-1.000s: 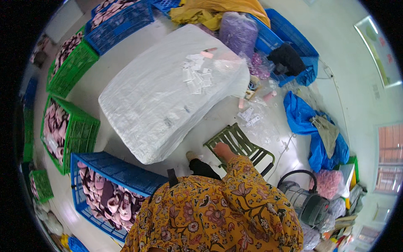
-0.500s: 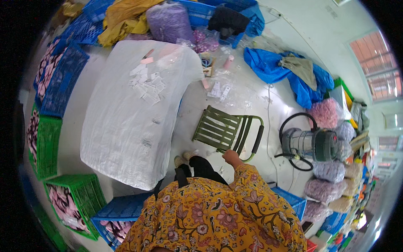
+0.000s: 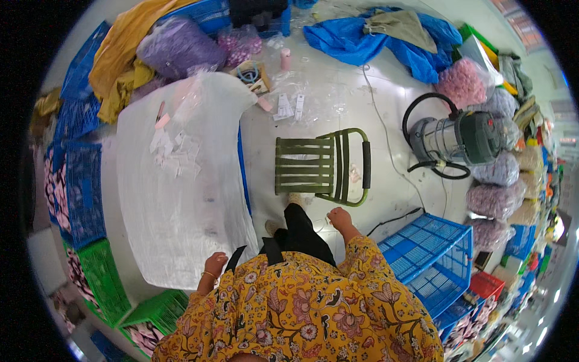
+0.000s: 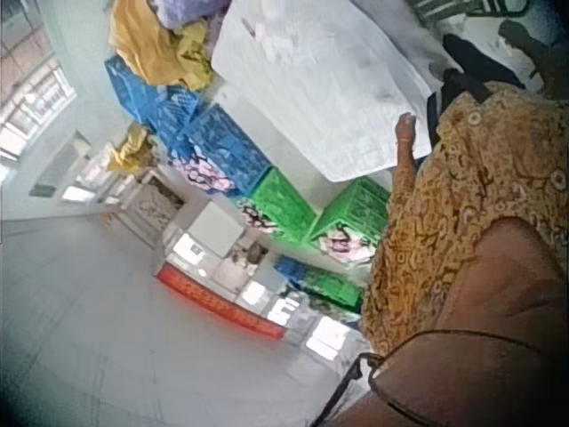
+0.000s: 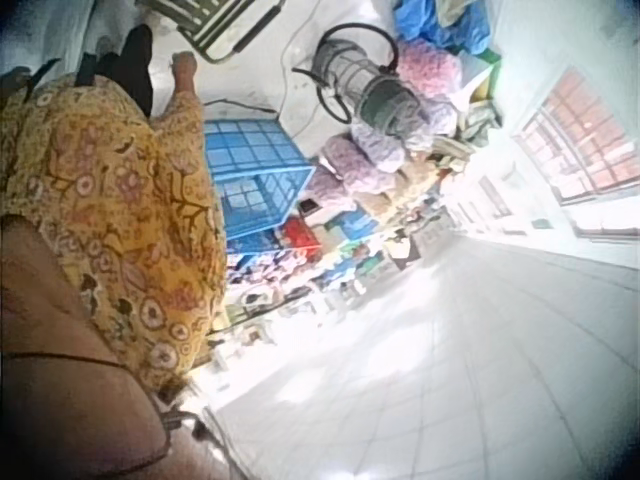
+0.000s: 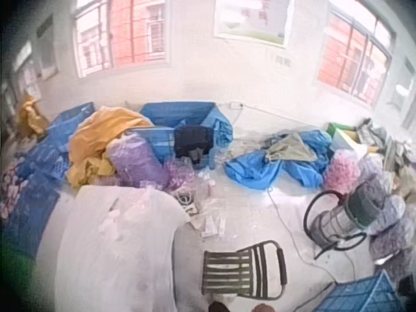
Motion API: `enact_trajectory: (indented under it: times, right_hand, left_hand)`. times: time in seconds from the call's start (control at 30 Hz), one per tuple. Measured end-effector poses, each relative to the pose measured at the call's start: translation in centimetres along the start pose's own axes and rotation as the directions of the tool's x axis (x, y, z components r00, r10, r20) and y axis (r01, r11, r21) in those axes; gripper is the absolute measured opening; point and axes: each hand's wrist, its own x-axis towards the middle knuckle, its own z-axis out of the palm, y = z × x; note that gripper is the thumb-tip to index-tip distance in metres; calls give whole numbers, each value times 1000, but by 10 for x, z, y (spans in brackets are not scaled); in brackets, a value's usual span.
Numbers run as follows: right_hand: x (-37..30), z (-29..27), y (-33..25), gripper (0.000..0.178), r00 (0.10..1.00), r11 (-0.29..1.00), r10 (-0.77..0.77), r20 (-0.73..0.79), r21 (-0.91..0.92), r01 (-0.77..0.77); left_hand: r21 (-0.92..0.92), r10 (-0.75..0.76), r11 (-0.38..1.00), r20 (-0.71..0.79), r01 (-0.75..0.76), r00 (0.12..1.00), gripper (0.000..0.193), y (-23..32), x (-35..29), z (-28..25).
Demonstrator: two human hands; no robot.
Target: The person moves a green crate filled with pink slippers across a warehouse floor, then handles small white paper tags on a table, and later picks up a slipper from a blue crate. The actions involve relocating crates and handling tags and slippers by hand.
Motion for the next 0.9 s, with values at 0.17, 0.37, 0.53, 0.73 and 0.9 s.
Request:
enact_trajectory:
  times: [0.17,0.37,0.53,0.73,0.9]
  right_hand:
    - [17,-3,-6,17,972,949,227,58,212,-234]
    - [67,-35,-31,21,869,839,487,88,228,-493]
    - [122,-44,-49,21,792,668,604,87,485,-564]
    - [182,-64,-75,24,714,591,693,97,490,-640]
    - [248,-58,-75,29,705,620,708,48,434,-653]
  left_hand:
    - [-2,95,995,89,-95,991,34,43,75,-16]
    - [-218,-131,964,115,154,985,37,114,145,-50]
    - [-159,-106,979,149,129,983,36,133,210,-85]
    - [-22,110,994,158,-108,981,31,127,341,-91]
    - [-109,108,990,194,-88,975,27,164,437,-114]
